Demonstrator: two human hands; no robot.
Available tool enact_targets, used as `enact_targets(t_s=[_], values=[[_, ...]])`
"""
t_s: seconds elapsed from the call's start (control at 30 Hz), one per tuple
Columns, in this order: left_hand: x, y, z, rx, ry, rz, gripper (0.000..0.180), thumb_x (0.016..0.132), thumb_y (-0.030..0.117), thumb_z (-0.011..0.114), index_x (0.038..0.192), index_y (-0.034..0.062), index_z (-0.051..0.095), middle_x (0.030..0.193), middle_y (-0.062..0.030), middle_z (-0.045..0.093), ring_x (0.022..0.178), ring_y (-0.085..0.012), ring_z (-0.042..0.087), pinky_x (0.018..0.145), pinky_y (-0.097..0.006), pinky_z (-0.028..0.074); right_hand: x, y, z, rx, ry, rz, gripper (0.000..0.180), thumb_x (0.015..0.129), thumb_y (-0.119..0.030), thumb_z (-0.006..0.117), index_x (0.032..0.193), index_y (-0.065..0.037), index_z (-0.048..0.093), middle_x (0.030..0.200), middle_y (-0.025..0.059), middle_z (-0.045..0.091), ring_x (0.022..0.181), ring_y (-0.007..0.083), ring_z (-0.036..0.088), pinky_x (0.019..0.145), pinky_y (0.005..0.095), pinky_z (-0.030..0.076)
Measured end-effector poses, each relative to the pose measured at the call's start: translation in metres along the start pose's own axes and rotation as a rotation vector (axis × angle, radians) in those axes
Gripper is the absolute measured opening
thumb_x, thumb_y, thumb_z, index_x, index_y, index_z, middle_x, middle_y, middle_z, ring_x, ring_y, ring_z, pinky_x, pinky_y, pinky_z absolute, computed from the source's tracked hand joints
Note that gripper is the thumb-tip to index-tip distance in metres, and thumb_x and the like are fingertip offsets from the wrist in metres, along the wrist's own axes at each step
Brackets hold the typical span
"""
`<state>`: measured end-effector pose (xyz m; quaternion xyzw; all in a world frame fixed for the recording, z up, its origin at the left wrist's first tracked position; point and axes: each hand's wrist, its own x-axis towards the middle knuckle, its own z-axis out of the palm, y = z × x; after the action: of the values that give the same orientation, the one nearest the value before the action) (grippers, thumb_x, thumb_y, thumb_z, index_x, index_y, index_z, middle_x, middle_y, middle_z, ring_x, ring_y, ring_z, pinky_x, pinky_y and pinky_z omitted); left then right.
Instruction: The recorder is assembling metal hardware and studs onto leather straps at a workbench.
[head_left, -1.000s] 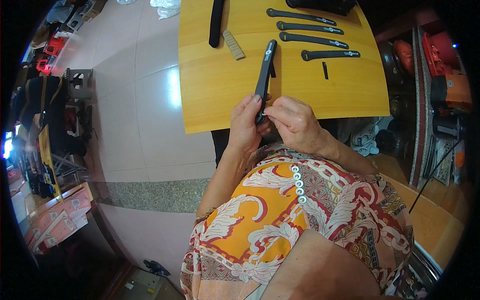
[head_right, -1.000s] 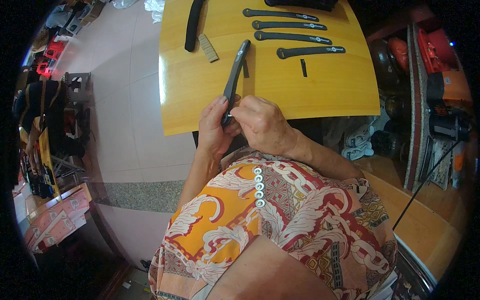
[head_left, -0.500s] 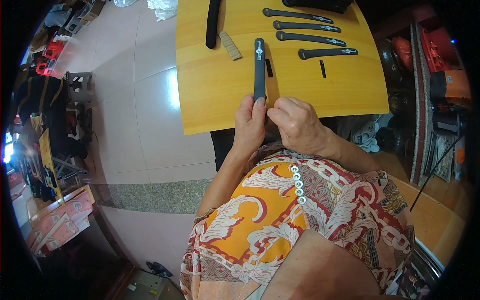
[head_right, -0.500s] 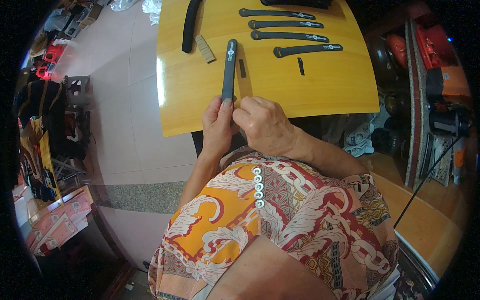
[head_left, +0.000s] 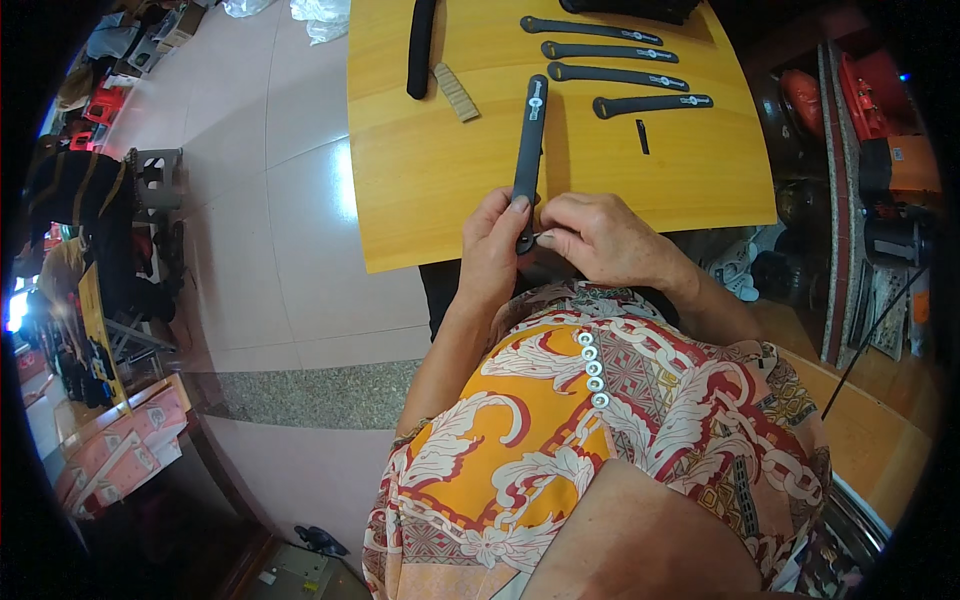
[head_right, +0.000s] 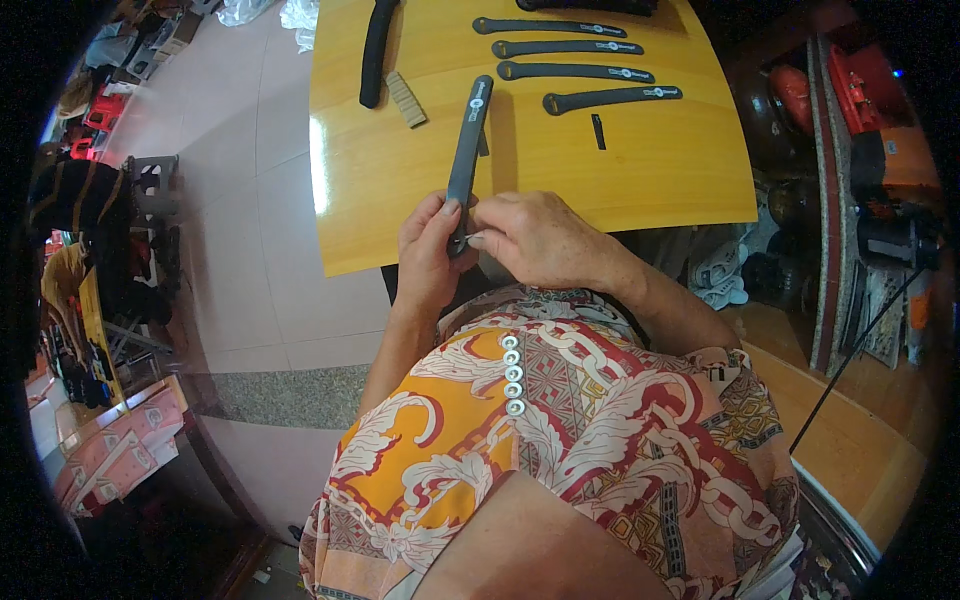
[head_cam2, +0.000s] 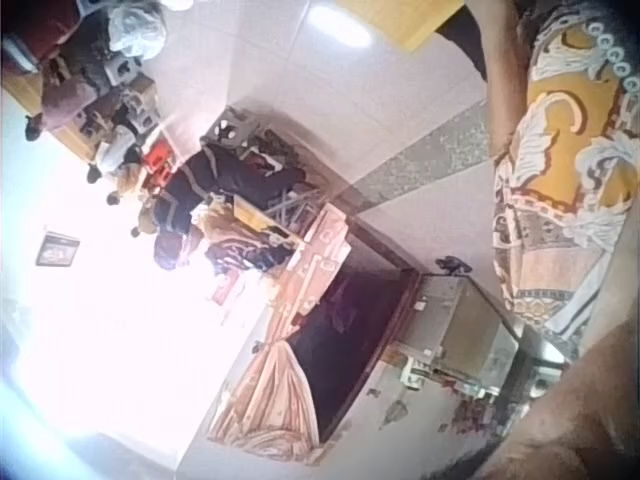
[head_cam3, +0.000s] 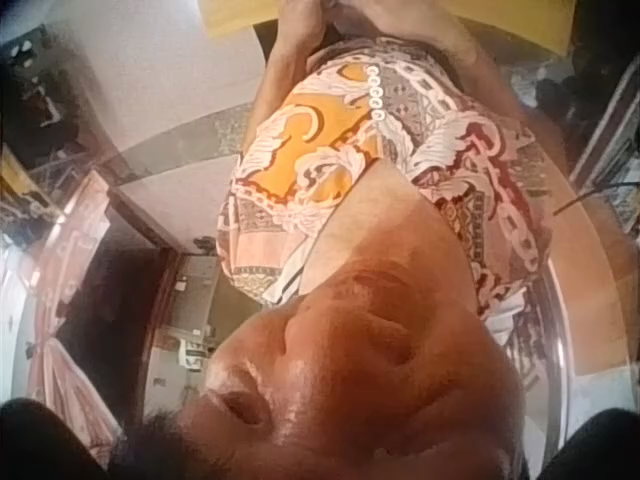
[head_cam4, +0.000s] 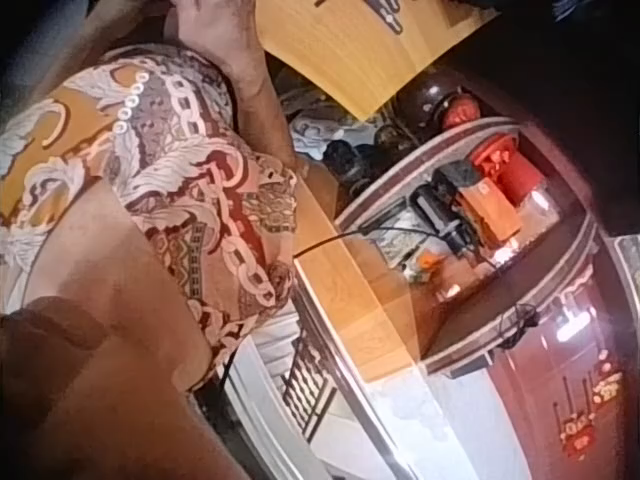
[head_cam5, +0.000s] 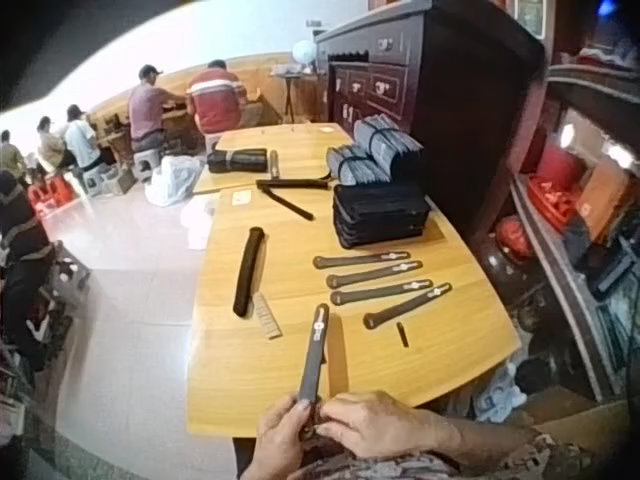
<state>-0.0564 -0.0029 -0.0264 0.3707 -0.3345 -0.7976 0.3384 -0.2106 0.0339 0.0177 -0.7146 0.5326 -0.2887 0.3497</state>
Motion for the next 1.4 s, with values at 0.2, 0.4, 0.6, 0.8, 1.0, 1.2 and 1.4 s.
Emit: enact_targets(t_s=[0.2, 0.4, 0.6, 0.8, 1.0, 1.2, 1.4], values=[[0.001, 0.006, 0.004, 0.044, -0.007, -0.052, 0.016, 0.091, 0.022, 0.049, 0.09, 0.0065, 0.052, 0.064, 0.0043, 0.045, 0.054, -0.0037, 0.039, 0.044, -0.02, 0.031, -0.01, -0.002, 0.014, -0.229, -0.027, -0.106, 0.007, 0.074, -0.005, 0.055, 0.074, 0.001, 0.051, 0.07, 0.0172, 0.054, 0.067, 0.0363, 0.056, 0.059, 0.0437, 0.044], [0.002, -0.004, 0.016, 0.242, 0.151, 0.185, 0.017, 0.092, 0.019, 0.046, 0.085, 0.0046, 0.05, 0.064, 0.0031, 0.045, 0.056, -0.0054, 0.039, 0.049, -0.021, 0.032, -0.016, -0.007, 0.031, -0.297, 0.027, -0.189, 0.008, 0.072, -0.003, 0.054, 0.069, 0.0, 0.048, 0.061, 0.0143, 0.048, 0.056, 0.0324, 0.054, 0.048, 0.041, 0.042], [0.007, -0.007, 0.017, 0.158, 0.177, 0.142, 0.015, 0.092, 0.017, 0.045, 0.084, 0.005, 0.049, 0.066, 0.0023, 0.046, 0.06, -0.0055, 0.041, 0.053, -0.021, 0.034, -0.019, -0.012, 0.035, -0.284, -0.036, -0.169, 0.009, 0.071, -0.002, 0.054, 0.066, 0.0, 0.047, 0.059, 0.0149, 0.048, 0.056, 0.0327, 0.055, 0.049, 0.0412, 0.044], [0.009, -0.003, 0.013, -0.118, 0.178, 0.053, 0.012, 0.09, 0.017, 0.048, 0.087, 0.0059, 0.051, 0.066, -0.0009, 0.05, 0.055, -0.0081, 0.044, 0.049, -0.021, 0.035, -0.017, -0.013, 0.024, -0.224, 0.023, -0.146, 0.01, 0.073, -0.003, 0.055, 0.068, 0.001, 0.047, 0.062, 0.0179, 0.051, 0.059, 0.0351, 0.056, 0.053, 0.0427, 0.045], [0.006, 0.003, 0.005, -0.224, 0.057, -0.027, 0.015, 0.091, 0.02, 0.045, 0.09, 0.0059, 0.05, 0.064, -0.0036, 0.05, 0.044, -0.0093, 0.039, 0.039, -0.023, 0.032, -0.019, -0.016, 0.012, -0.332, 0.112, -0.126, 0.01, 0.075, -0.007, 0.055, 0.07, 0.0, 0.05, 0.062, 0.0163, 0.054, 0.058, 0.0334, 0.058, 0.053, 0.0414, 0.047], [0.005, 0.003, 0.006, -0.196, 0.088, -0.03, 0.015, 0.091, 0.019, 0.045, 0.091, 0.0052, 0.05, 0.065, -0.0036, 0.051, 0.043, -0.009, 0.039, 0.038, -0.023, 0.031, -0.019, -0.014, 0.018, -0.316, 0.145, 0.009, 0.011, 0.077, -0.008, 0.054, 0.072, 0.0, 0.051, 0.064, 0.0181, 0.057, 0.06, 0.0352, 0.059, 0.054, 0.0429, 0.047], [0.004, 0.001, 0.006, -0.177, 0.081, -0.029, 0.015, 0.091, 0.019, 0.045, 0.091, 0.0051, 0.051, 0.065, -0.0028, 0.051, 0.044, -0.0085, 0.039, 0.038, -0.022, 0.032, -0.017, -0.013, 0.02, -0.311, 0.146, 0.031, 0.011, 0.078, -0.009, 0.054, 0.074, 0.001, 0.051, 0.065, 0.019, 0.057, 0.061, 0.036, 0.059, 0.055, 0.0435, 0.047]])
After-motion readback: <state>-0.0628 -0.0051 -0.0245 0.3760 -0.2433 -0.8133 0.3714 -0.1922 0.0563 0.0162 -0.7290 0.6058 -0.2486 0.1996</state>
